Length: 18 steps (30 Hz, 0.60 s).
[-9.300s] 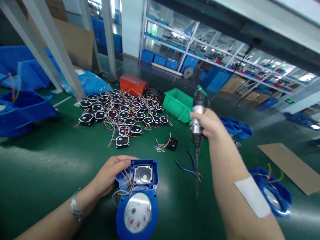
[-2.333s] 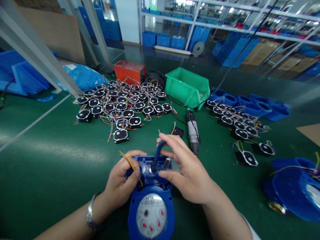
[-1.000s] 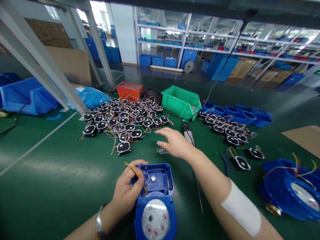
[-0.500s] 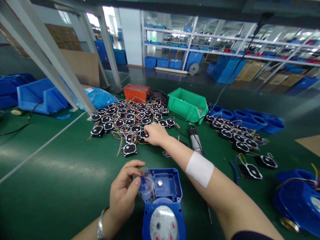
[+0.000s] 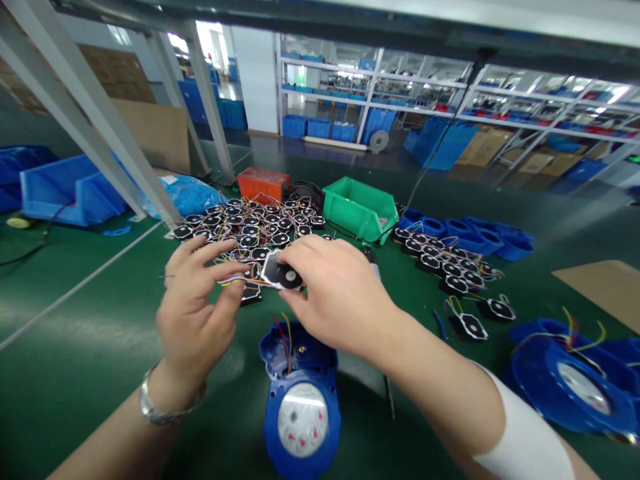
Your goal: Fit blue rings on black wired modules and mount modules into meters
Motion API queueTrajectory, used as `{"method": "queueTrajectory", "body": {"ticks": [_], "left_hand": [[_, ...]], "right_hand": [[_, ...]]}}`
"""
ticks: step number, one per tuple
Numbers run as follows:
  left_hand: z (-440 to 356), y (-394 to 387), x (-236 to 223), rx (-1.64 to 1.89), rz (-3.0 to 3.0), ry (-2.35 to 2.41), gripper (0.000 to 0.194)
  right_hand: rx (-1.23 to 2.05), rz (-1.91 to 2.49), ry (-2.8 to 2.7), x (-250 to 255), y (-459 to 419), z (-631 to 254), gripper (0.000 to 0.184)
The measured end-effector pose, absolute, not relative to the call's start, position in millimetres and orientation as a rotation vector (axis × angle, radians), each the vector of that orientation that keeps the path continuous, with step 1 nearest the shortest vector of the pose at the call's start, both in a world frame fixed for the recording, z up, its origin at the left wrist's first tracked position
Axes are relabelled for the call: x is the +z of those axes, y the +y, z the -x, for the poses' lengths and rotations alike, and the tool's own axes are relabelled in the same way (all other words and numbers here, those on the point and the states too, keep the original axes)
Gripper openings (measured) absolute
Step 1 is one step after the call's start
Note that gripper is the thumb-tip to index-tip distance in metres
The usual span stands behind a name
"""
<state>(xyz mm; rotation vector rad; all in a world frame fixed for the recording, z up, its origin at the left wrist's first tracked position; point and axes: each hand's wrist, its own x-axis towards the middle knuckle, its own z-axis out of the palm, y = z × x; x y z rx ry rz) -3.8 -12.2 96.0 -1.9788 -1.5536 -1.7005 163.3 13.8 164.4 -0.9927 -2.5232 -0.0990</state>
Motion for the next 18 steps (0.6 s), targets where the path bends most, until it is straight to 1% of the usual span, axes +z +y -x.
{"method": "queueTrajectory", "body": {"ticks": [2,4,5,7,9,11,13,15,16,18], "left_hand": [[4,-22,103,-1.824,2.069,-1.611,0.015],[3,-33,104,-1.804,2.234,-1.804,0.016],[2,-38,103,-1.698,2.33,-1.931,0.016],[-2,-45,100,-1.327,2.486,-2.155,0.019],[-8,-49,95,-0.934,2.516,-2.275,0.027],[-16,-50,91,-0.663,2.434,-2.324,0.04],[-24,-50,88,-0.535,2.346,-2.338,0.049],[-30,-47,85,-0.511,2.316,-2.328,0.057],[-32,-46,84,-0.512,2.325,-2.315,0.057],[-33,-44,80,-0.54,2.373,-2.284,0.046]], "right_hand": [[-0.125,1.013,-2.449,166,6,-174,0.023],[-0.129,1.052,-2.42,161,0,-184,0.022],[-0.122,1.074,-2.423,158,-2,-189,0.022],[-0.074,1.126,-2.451,148,-7,-197,0.022],[0.005,1.165,-2.479,138,-12,-201,0.023],[0.089,1.186,-2.5,128,-17,-203,0.024],[0.166,1.192,-2.523,121,-21,-203,0.025],[0.229,1.209,-2.543,115,-23,-203,0.025],[0.248,1.219,-2.545,113,-23,-203,0.026],[0.261,1.238,-2.533,110,-24,-204,0.025]]}}
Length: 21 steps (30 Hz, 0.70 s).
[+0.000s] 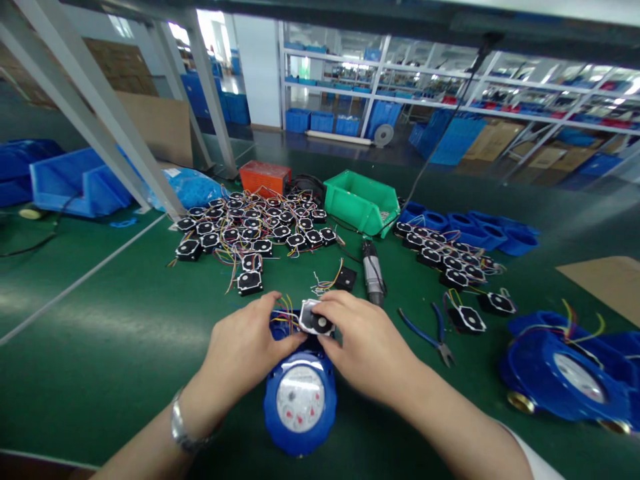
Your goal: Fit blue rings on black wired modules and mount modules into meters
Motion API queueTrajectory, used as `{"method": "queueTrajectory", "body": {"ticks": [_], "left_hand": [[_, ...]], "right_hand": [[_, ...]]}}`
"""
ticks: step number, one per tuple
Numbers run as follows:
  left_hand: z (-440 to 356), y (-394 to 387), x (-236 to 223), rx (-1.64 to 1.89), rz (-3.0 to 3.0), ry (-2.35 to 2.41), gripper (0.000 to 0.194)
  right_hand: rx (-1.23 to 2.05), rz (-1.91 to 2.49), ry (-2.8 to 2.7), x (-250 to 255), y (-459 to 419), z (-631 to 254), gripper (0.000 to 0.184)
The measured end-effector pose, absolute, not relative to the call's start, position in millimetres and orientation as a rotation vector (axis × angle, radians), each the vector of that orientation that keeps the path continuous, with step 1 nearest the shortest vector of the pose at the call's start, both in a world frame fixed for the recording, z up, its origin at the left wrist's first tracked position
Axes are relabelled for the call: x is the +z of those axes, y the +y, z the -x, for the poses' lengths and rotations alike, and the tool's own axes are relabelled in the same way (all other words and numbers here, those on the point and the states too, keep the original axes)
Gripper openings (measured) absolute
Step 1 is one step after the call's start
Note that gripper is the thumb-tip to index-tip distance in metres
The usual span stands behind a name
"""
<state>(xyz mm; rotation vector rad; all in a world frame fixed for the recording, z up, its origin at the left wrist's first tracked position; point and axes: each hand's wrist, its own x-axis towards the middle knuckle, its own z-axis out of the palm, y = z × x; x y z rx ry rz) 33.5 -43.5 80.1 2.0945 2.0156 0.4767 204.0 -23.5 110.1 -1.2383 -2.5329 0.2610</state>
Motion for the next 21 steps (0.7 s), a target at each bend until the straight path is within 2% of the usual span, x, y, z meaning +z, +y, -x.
{"method": "queueTrajectory", "body": {"ticks": [3,5,10,21], "left_hand": [[-30,-42,72,0.601,-2.06,1.882,0.016],[-26,-44,66,0.74,-1.953,1.784,0.009],[-21,-50,54,0.937,-1.635,1.605,0.009],[-23,-56,58,0.928,-1.671,1.556,0.019]], "right_hand": [[0.278,1.257,-2.506,109,-23,-206,0.025],[0.311,1.249,-2.506,110,-24,-206,0.026],[0.407,1.183,-2.557,108,-24,-202,0.027],[0.412,1.24,-2.671,113,-24,-196,0.026]]}}
